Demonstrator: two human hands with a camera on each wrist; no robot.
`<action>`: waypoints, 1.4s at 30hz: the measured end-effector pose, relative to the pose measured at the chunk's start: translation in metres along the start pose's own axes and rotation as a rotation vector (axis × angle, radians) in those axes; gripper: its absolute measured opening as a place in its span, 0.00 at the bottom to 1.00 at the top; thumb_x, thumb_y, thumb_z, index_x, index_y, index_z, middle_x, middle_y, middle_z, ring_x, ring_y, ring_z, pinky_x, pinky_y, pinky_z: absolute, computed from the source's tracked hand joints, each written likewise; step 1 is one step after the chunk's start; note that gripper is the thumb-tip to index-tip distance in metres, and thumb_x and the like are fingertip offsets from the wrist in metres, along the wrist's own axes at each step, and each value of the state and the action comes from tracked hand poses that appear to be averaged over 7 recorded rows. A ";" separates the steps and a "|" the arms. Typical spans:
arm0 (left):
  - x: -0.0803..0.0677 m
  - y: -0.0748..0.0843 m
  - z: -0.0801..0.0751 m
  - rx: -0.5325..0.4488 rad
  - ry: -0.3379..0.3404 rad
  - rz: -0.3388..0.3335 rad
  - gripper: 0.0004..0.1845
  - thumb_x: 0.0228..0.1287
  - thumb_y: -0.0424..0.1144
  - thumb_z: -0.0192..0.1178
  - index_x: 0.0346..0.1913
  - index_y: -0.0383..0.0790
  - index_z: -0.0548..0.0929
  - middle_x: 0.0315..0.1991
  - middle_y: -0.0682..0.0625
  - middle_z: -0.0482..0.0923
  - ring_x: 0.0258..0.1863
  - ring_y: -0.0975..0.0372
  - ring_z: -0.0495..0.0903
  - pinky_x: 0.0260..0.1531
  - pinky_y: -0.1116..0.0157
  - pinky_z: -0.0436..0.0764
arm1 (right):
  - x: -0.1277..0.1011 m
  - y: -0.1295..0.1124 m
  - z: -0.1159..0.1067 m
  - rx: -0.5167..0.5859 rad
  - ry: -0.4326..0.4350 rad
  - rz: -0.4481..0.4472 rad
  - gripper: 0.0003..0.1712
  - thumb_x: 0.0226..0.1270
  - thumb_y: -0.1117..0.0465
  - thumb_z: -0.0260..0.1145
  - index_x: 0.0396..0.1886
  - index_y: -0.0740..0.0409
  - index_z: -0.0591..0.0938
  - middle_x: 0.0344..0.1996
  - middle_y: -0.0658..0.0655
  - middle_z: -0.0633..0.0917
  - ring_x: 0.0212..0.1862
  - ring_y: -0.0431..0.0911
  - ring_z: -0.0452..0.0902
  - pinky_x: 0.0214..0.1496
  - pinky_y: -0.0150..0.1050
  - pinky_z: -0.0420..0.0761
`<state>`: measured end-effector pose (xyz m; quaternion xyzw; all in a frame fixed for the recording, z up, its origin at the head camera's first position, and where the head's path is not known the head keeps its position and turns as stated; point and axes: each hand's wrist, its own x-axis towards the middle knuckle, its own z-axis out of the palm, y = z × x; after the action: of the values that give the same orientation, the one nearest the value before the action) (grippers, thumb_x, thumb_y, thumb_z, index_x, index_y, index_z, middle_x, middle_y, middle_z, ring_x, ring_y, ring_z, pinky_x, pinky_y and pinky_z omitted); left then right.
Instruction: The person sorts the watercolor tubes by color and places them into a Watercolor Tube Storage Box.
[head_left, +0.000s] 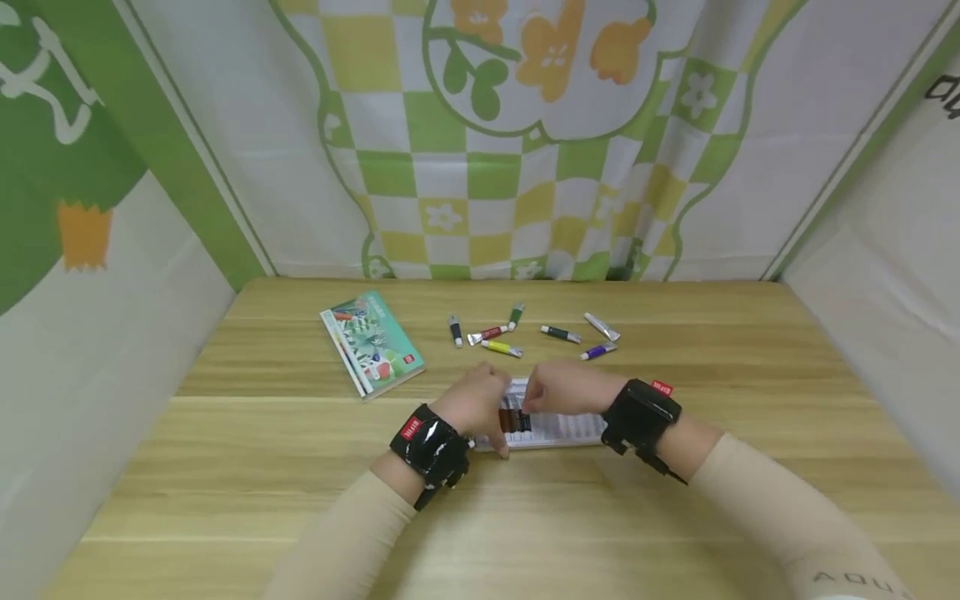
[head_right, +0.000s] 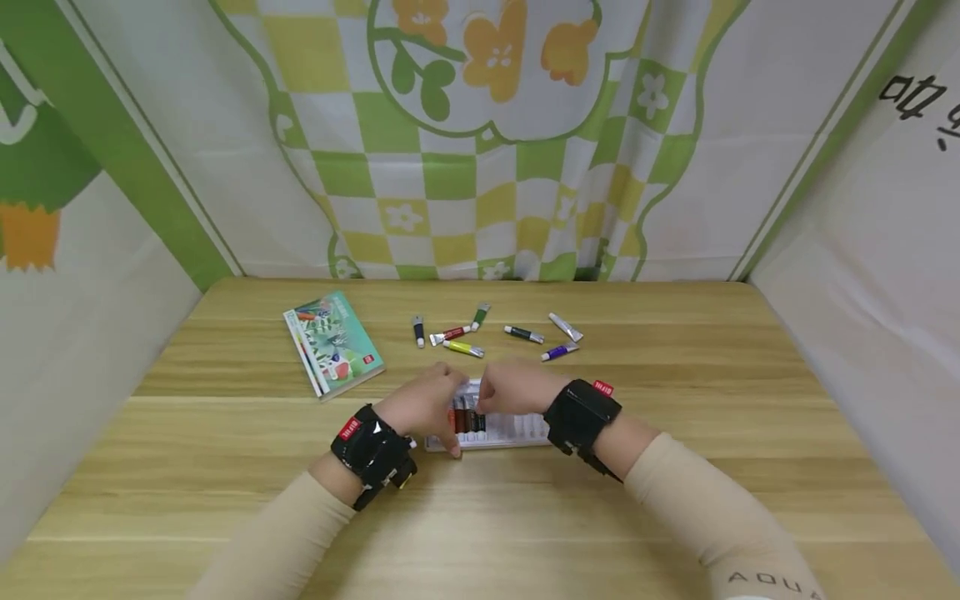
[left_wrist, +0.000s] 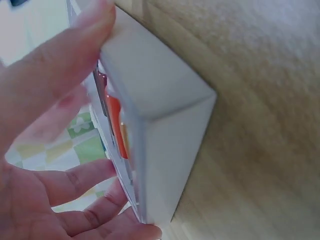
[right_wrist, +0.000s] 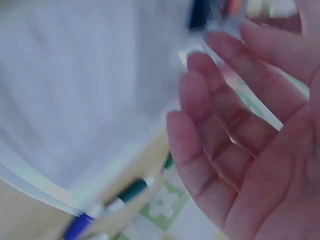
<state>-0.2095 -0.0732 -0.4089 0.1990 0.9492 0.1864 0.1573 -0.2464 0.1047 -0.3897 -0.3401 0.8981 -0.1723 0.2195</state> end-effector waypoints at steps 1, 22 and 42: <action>0.001 0.001 0.001 -0.002 -0.002 0.000 0.52 0.29 0.41 0.89 0.65 0.31 0.77 0.58 0.38 0.74 0.56 0.50 0.74 0.59 0.55 0.77 | 0.005 0.003 -0.006 -0.006 -0.002 0.007 0.06 0.68 0.64 0.69 0.35 0.56 0.92 0.29 0.47 0.86 0.28 0.38 0.76 0.35 0.34 0.80; 0.004 0.056 0.057 0.077 -0.046 0.076 0.49 0.29 0.47 0.90 0.61 0.34 0.80 0.53 0.44 0.76 0.50 0.59 0.73 0.49 0.69 0.76 | 0.094 0.033 0.019 -0.024 0.225 0.241 0.15 0.55 0.61 0.80 0.40 0.64 0.88 0.36 0.59 0.89 0.37 0.51 0.84 0.44 0.42 0.83; -0.003 0.002 0.001 -0.002 0.006 -0.032 0.53 0.28 0.42 0.90 0.63 0.29 0.76 0.56 0.41 0.74 0.54 0.53 0.75 0.58 0.60 0.77 | 0.028 0.018 -0.021 0.476 0.214 0.052 0.21 0.69 0.73 0.64 0.59 0.72 0.75 0.31 0.60 0.80 0.30 0.49 0.81 0.40 0.48 0.86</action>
<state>-0.2063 -0.0723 -0.4087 0.1829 0.9525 0.1854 0.1576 -0.2856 0.1015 -0.3877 -0.2357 0.8586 -0.4082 0.2014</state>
